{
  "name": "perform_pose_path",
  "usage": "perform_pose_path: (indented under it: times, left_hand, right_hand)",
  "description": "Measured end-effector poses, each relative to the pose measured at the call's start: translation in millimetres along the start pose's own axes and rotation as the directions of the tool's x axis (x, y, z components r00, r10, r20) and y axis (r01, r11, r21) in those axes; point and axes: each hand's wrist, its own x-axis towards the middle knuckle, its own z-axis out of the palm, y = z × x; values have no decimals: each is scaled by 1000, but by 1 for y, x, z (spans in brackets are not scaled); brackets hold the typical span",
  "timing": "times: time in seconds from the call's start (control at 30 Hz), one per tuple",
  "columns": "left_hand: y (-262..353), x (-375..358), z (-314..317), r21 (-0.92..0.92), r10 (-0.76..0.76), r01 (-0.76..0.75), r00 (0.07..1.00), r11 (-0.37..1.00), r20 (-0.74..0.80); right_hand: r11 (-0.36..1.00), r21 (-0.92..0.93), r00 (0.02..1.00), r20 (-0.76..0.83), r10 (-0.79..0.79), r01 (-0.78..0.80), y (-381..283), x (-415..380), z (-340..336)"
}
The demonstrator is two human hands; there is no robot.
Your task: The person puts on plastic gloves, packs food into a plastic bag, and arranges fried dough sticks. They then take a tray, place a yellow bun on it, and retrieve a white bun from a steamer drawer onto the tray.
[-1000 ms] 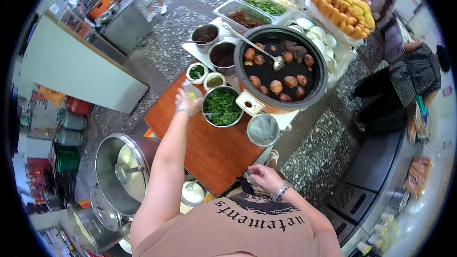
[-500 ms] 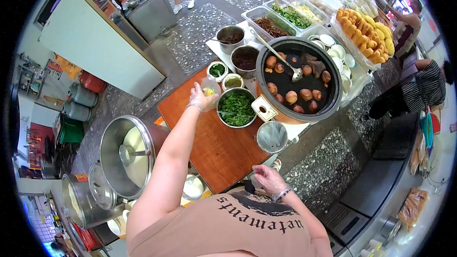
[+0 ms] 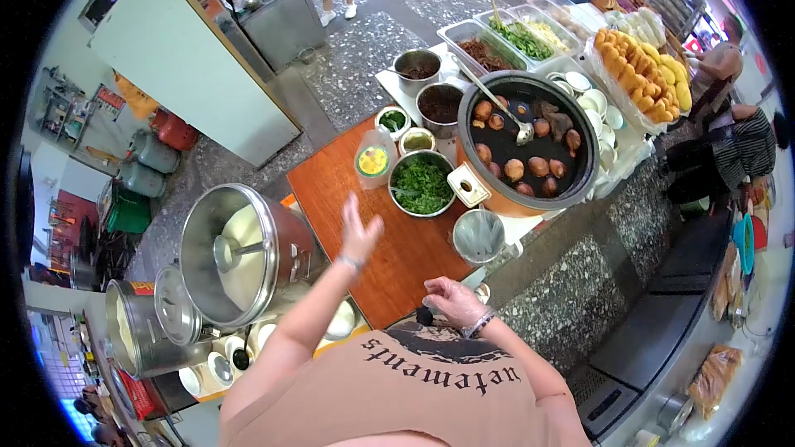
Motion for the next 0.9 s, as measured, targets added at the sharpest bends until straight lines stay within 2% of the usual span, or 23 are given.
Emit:
perform_pose_path:
  times: [0.03, 0.07, 0.1, 0.17, 0.23, 0.27, 0.3, 0.33, 0.37, 0.4, 0.43, 0.5, 0.57, 0.63, 0.67, 0.73, 0.77, 0.8, 0.83, 0.9]
  left_hand:
    - [-15, -33, 9, 20, 1, -3, 996, 1000, 86]
    - [-15, -66, 13, 111, -162, 137, 950, 984, 267]
    - [-6, -96, 12, 198, -323, 265, 871, 944, 371]
    - [-5, -141, 18, 173, -504, 481, 743, 859, 439]
    - [27, -154, 12, -38, -581, 650, 703, 759, 410]
    - [35, -153, 17, -279, -528, 613, 785, 740, 323]
    - [49, -141, 20, -504, -479, 521, 849, 689, 224]
    - [63, -124, 21, -607, -419, 409, 898, 681, 135]
    - [91, -104, 15, -667, -354, 288, 934, 688, 39]
    - [117, -86, 6, -668, -274, 193, 962, 719, -18]
    - [140, -69, -1, -677, -229, 133, 972, 724, -55]
    - [162, -42, -1, -488, -67, -35, 980, 872, -190]
    - [168, -26, -4, -712, -174, -6, 968, 702, -180]
    - [176, -14, -15, -693, -128, -54, 970, 719, -209]
    - [187, -11, -18, -668, -102, -71, 971, 741, -216]
    - [187, -3, -12, -640, -35, -104, 979, 761, -201]
    - [202, 0, -11, -615, -47, -82, 981, 785, -190]
    - [206, 1, -9, -536, -25, -103, 974, 838, -227]
    - [210, 3, -6, -566, -19, -105, 978, 818, -209]
    - [221, 1, -2, -602, -11, -94, 986, 793, -169]
  right_hand:
    - [1000, -4, 1000, 6, -12, 12, -6, 4, 2]
    - [999, -36, 999, 37, -2, 3, -13, 5, 4]
    - [998, -69, 998, 67, 12, -7, -16, 4, 4]
    - [998, -31, 995, 89, -51, 54, 0, 13, 5]
    - [991, -120, 987, 155, -43, 62, -14, 14, 3]
    - [975, -201, 981, 187, -53, 91, -27, 14, -1]
    - [984, -162, 970, 242, -29, 70, -30, 17, -2]
    - [990, -78, 939, 332, -83, 116, -12, 30, 1]
    - [974, -114, 891, 436, -126, 193, -2, 43, 4]
    - [973, 147, 828, 512, -228, 177, -37, 30, 0]
    - [941, 249, 761, 557, -332, 228, -40, 36, 5]
    - [939, 251, 801, 497, -332, 234, -52, 35, 10]
    - [957, 267, 833, 499, -239, 115, -72, 38, -3]
    - [988, 146, 772, 621, -135, 55, -85, 45, -26]
    - [991, 128, 790, 604, -107, 36, -86, 47, -31]
    - [967, 61, 729, 647, -226, 246, -84, 61, -43]
    - [930, -13, 697, 666, -265, 366, -89, 62, -52]
    - [959, -43, 720, 670, -182, 281, -93, 56, -57]
    - [971, -90, 730, 675, -105, 223, -101, 54, -65]
    - [966, -114, 740, 665, -99, 233, -106, 50, -77]
